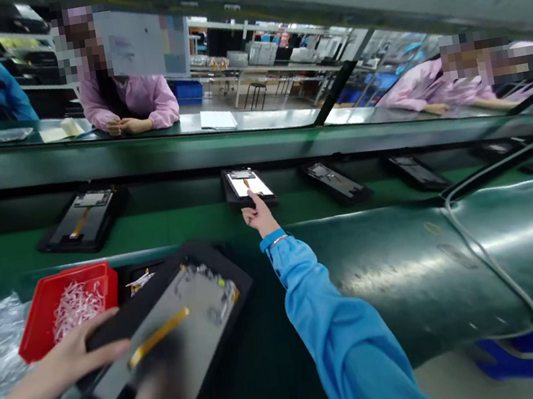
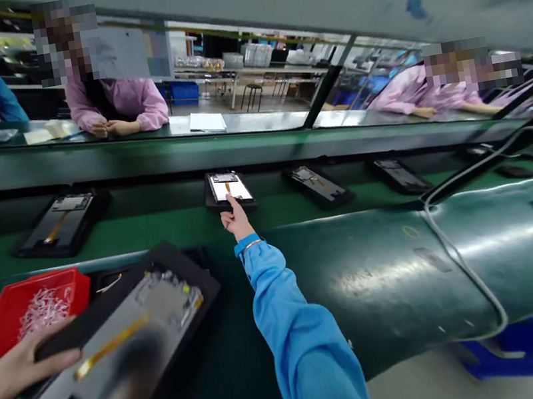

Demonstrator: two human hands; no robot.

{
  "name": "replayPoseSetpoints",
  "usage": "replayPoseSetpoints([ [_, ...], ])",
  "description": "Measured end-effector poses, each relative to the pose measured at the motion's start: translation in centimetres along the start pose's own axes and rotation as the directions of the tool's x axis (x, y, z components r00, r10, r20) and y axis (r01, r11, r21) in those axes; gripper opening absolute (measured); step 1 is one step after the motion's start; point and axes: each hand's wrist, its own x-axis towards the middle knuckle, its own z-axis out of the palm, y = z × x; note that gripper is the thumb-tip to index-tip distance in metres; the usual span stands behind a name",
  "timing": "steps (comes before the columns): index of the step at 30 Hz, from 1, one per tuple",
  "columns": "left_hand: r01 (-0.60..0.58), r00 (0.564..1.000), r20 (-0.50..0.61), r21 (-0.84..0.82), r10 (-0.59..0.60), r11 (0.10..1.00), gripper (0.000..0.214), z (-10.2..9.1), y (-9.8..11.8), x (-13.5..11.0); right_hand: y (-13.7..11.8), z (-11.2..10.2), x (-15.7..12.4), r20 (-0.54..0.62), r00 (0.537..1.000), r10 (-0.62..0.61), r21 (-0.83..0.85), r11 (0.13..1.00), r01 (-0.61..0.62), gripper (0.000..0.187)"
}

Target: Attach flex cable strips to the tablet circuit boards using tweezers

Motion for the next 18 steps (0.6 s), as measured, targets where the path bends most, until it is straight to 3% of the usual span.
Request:
replayPoseSetpoints([
  [3, 0.051, 0.990, 0.142, -0.264, -0.013, 0.963, 0.054, 1.6, 6.4, 2.6, -1.7, -0.6, -2.0, 0.075, 0.996, 0.052, -0.039, 0.998, -0.049, 0.027],
  [5, 0.037, 0.991, 0.132, -0.312, 0.005, 0.949, 0.047, 3.5, 9.4, 5.6, -2.7, -1.3, -4.2, 0.140, 0.987, 0.073, -0.065, 0.996, -0.064, 0.024],
  [7, 0.031, 0.993, 0.114, -0.348, 0.010, 0.937, 0.033, 5.8, 11.4, 9.2, -3.5, -2.1, -6.8, 0.206, 0.974, 0.091, -0.097, 0.993, -0.072, 0.030],
  [11, -0.033, 0.989, 0.110, -0.467, 0.095, 0.884, 0.036, 11.0, 14.2, 14.3, -4.3, -3.6, -11.9, 0.291, 0.951, 0.106, -0.182, 0.982, -0.054, 0.031],
  [14, -0.067, 0.977, 0.133, -0.548, 0.166, 0.834, 0.037, 13.7, 15.6, 14.2, -4.1, -4.4, -14.8, 0.320, 0.945, 0.069, -0.241, 0.971, 0.010, 0.026],
  [18, -0.127, 0.949, 0.144, -0.641, 0.281, 0.757, 0.047, 14.5, 16.6, 10.5, -1.8, -4.6, -17.5, 0.343, 0.939, -0.021, -0.294, 0.947, 0.128, 0.031],
])
